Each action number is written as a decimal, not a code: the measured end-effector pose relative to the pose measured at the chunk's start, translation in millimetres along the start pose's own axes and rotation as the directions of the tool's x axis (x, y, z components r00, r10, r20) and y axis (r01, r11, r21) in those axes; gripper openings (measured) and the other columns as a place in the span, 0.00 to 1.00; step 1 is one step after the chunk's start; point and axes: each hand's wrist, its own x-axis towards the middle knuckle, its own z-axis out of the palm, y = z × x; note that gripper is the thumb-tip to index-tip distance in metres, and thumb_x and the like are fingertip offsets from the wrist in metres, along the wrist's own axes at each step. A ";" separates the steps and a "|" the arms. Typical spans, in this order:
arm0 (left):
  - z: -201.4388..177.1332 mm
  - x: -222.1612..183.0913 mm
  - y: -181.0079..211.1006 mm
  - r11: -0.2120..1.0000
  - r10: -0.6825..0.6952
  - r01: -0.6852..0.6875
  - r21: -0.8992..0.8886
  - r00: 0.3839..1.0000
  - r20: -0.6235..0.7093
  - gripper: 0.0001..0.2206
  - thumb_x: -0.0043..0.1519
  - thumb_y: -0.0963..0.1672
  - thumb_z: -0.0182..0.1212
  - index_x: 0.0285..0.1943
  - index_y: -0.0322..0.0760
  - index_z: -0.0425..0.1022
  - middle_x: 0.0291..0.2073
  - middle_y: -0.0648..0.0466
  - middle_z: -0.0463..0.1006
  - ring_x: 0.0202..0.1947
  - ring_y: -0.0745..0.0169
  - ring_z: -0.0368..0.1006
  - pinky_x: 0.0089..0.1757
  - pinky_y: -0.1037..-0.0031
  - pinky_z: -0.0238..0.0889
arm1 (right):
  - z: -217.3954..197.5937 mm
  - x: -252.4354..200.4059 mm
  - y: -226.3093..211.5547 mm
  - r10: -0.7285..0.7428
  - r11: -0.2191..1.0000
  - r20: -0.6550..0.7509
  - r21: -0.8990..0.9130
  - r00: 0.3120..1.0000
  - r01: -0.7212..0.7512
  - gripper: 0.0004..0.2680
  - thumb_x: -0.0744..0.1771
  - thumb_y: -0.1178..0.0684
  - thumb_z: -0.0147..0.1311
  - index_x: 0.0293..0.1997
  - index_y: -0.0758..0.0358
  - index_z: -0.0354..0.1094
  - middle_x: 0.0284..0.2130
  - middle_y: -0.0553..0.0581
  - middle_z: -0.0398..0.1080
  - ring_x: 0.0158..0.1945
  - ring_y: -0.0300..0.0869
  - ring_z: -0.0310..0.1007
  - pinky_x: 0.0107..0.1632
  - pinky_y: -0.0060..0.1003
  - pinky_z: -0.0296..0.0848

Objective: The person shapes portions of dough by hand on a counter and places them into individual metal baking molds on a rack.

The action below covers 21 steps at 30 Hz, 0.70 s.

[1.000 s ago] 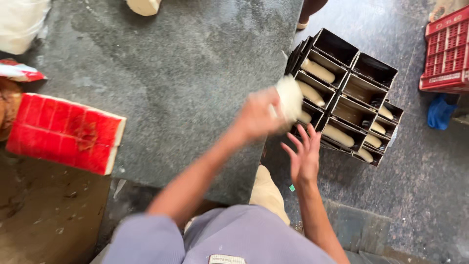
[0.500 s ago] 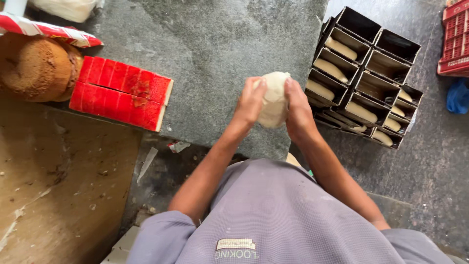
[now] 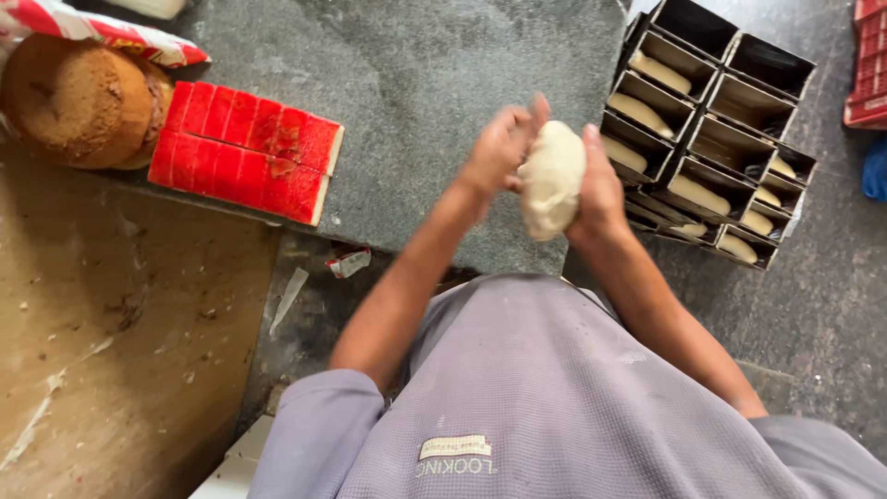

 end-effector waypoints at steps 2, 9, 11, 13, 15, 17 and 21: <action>-44.0 37.5 4.8 0.969 -0.137 0.129 -0.210 0.990 -0.024 0.22 0.64 0.58 0.50 0.58 0.45 0.58 0.34 0.41 0.83 0.27 0.51 0.81 0.26 0.65 0.77 | -8.8 -6.8 -5.4 0.120 0.982 0.062 0.137 0.991 -0.127 0.23 0.72 0.36 0.29 0.61 0.64 0.65 0.47 0.64 0.76 0.50 0.51 0.78 0.54 0.48 0.78; -194.5 155.5 -16.9 0.819 -0.128 -0.188 -0.542 0.861 -0.492 0.51 0.51 0.61 0.58 0.79 0.42 0.34 0.73 0.32 0.47 0.70 0.33 0.53 0.63 0.52 0.52 | -49.7 -23.3 9.3 0.136 0.987 -0.125 0.107 0.983 -0.123 0.23 0.72 0.37 0.30 0.62 0.63 0.65 0.53 0.62 0.75 0.54 0.53 0.77 0.58 0.53 0.76; -198.5 157.9 -26.7 0.798 -0.232 -0.101 -0.595 0.858 -0.457 0.54 0.46 0.63 0.57 0.79 0.50 0.31 0.74 0.31 0.43 0.73 0.31 0.44 0.66 0.51 0.44 | -55.0 -25.8 11.0 0.168 0.984 -0.178 0.094 0.969 -0.154 0.22 0.72 0.37 0.31 0.62 0.63 0.65 0.54 0.61 0.74 0.55 0.53 0.77 0.58 0.53 0.75; -192.2 153.7 -33.9 0.730 -0.255 -0.125 -0.672 0.862 -0.438 0.59 0.51 0.63 0.62 0.80 0.39 0.23 0.77 0.30 0.39 0.77 0.31 0.40 0.70 0.52 0.39 | -58.9 -32.6 15.5 0.214 0.976 -0.235 0.099 0.948 -0.196 0.22 0.72 0.37 0.32 0.62 0.65 0.65 0.55 0.61 0.75 0.56 0.52 0.77 0.59 0.53 0.75; -179.7 160.4 -24.5 0.719 -0.222 -0.115 -0.685 0.896 -0.384 0.60 0.50 0.63 0.63 0.80 0.38 0.24 0.76 0.29 0.39 0.77 0.31 0.41 0.69 0.52 0.40 | -58.9 -27.6 12.8 0.231 0.971 -0.230 0.113 0.945 -0.210 0.22 0.72 0.37 0.32 0.62 0.65 0.65 0.54 0.61 0.75 0.56 0.53 0.77 0.59 0.53 0.75; -158.1 172.0 -2.8 0.710 -0.163 -0.112 -0.695 0.934 -0.318 0.61 0.48 0.63 0.63 0.80 0.37 0.24 0.76 0.29 0.40 0.76 0.31 0.43 0.69 0.52 0.40 | -53.2 -26.5 9.0 0.221 0.972 -0.215 0.126 0.951 -0.198 0.22 0.72 0.37 0.31 0.62 0.65 0.65 0.54 0.61 0.74 0.55 0.53 0.77 0.58 0.54 0.75; -86.6 194.6 28.5 0.650 -0.168 -0.009 -0.760 0.973 -0.156 0.51 0.58 0.61 0.59 0.80 0.35 0.34 0.74 0.30 0.49 0.75 0.33 0.49 0.69 0.53 0.43 | -37.0 -29.6 3.4 0.203 0.978 -0.193 0.081 0.960 -0.190 0.21 0.71 0.38 0.34 0.61 0.64 0.65 0.54 0.61 0.75 0.56 0.52 0.77 0.59 0.52 0.75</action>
